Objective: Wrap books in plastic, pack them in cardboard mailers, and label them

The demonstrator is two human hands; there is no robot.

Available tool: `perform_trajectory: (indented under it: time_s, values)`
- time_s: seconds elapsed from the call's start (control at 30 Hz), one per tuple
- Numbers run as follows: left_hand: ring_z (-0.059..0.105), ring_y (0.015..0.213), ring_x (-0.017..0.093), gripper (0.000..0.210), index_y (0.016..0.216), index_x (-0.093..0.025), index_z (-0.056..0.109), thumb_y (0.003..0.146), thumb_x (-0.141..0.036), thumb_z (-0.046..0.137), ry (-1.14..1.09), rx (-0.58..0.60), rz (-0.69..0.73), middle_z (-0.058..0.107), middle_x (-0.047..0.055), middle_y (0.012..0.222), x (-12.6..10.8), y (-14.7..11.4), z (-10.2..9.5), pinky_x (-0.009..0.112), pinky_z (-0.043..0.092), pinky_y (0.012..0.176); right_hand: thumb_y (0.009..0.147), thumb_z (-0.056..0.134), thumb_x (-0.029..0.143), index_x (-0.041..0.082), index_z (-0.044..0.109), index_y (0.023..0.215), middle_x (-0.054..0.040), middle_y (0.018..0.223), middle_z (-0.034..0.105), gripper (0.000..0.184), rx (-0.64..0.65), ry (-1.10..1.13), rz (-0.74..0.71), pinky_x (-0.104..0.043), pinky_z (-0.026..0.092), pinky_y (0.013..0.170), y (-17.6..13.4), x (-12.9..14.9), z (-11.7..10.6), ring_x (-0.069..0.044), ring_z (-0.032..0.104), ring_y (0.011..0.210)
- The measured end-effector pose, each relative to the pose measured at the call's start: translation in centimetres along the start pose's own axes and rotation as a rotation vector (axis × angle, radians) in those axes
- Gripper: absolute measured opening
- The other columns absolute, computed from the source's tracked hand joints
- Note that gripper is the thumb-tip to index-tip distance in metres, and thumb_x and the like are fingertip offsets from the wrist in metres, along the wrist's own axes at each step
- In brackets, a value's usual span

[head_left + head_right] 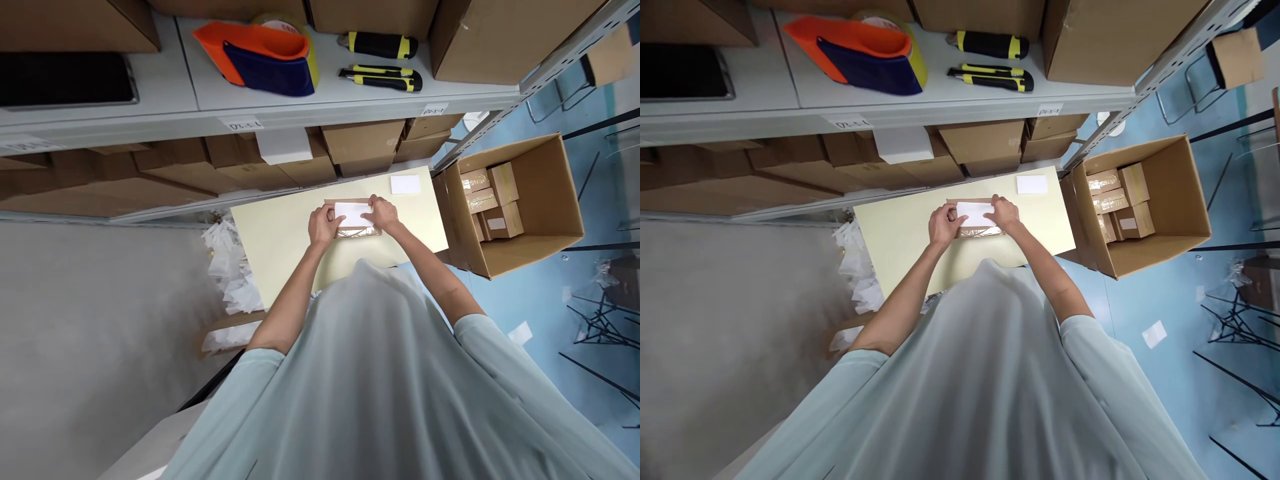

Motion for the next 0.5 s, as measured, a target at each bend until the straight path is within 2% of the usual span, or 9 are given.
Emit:
perform_trajectory:
  time_s: [0.1, 0.17, 0.23, 0.33, 0.43, 0.5]
  values:
    - [0.059, 0.090, 0.024, 0.019, 0.107, -0.025, 0.071, 0.094, -0.035, 0.080, 0.059, 0.016, -0.059, 0.063, 0.002, 0.088, -0.8, 0.1, 0.1, 0.034, 0.047, 0.087, 0.107, 0.072, 0.042, 0.025, 0.065, 0.121, -0.0087, 0.131, 0.078, 0.024, -0.064, 0.128, 0.054, -0.037, 0.057, 0.095, 0.3, -0.7, 0.8, -0.028, 0.074, 0.115]
    - [0.062, 0.091, 0.022, 0.017, 0.108, -0.024, 0.071, 0.099, -0.037, 0.077, 0.109, 0.022, -0.124, 0.067, 0.002, 0.091, -1.3, 0.1, 0.2, 0.032, 0.047, 0.087, 0.109, 0.068, 0.043, 0.026, 0.066, 0.117, -0.0067, 0.126, 0.079, 0.019, -0.092, 0.203, 0.097, -0.036, 0.056, 0.094, 0.5, -1.0, 1.3, -0.027, 0.074, 0.114]
    - [0.065, 0.094, 0.023, 0.023, 0.112, -0.024, 0.069, 0.101, -0.043, 0.076, 0.163, 0.012, -0.213, 0.071, 0.003, 0.095, -1.8, 0.3, 0.1, 0.033, 0.049, 0.088, 0.111, 0.065, 0.045, 0.026, 0.066, 0.119, -0.0067, 0.122, 0.080, 0.020, -0.105, 0.243, 0.143, -0.036, 0.057, 0.094, 0.7, -1.1, 1.6, -0.027, 0.074, 0.113]
    - [0.069, 0.096, 0.029, 0.043, 0.130, -0.020, 0.064, 0.102, -0.051, 0.074, 0.214, -0.020, -0.293, 0.075, 0.009, 0.099, -2.6, 0.5, -0.2, 0.040, 0.054, 0.092, 0.115, 0.056, 0.041, 0.023, 0.063, 0.136, -0.0114, 0.124, 0.080, 0.029, -0.136, 0.232, 0.170, -0.039, 0.059, 0.095, 0.5, -0.6, 1.8, -0.029, 0.075, 0.112]
    - [0.070, 0.116, 0.035, 0.043, 0.139, -0.016, 0.061, 0.107, -0.044, 0.066, 0.230, -0.036, -0.219, 0.078, 0.016, 0.116, -4.2, 0.4, 0.1, 0.049, 0.054, 0.106, 0.116, 0.045, 0.028, 0.018, 0.060, 0.148, -0.0179, 0.144, 0.073, 0.036, -0.194, 0.210, 0.097, -0.043, 0.054, 0.112, -0.6, 1.1, 2.5, -0.030, 0.069, 0.131]
    - [0.062, 0.141, 0.035, 0.041, 0.146, -0.016, 0.062, 0.112, -0.038, 0.053, 0.240, 0.022, -0.031, 0.072, 0.021, 0.143, -5.5, -0.3, 0.9, 0.051, 0.046, 0.123, 0.115, 0.042, 0.023, 0.014, 0.057, 0.157, -0.0202, 0.165, 0.060, 0.045, -0.216, 0.176, -0.037, -0.045, 0.041, 0.130, -1.7, 2.5, 3.7, -0.030, 0.053, 0.155]
Point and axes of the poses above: each hand's wrist, its own y-axis towards the middle knuckle, its own z-axis out of the palm, x = y × z, the point moved 4 cm from there along y, towards the middle knuckle
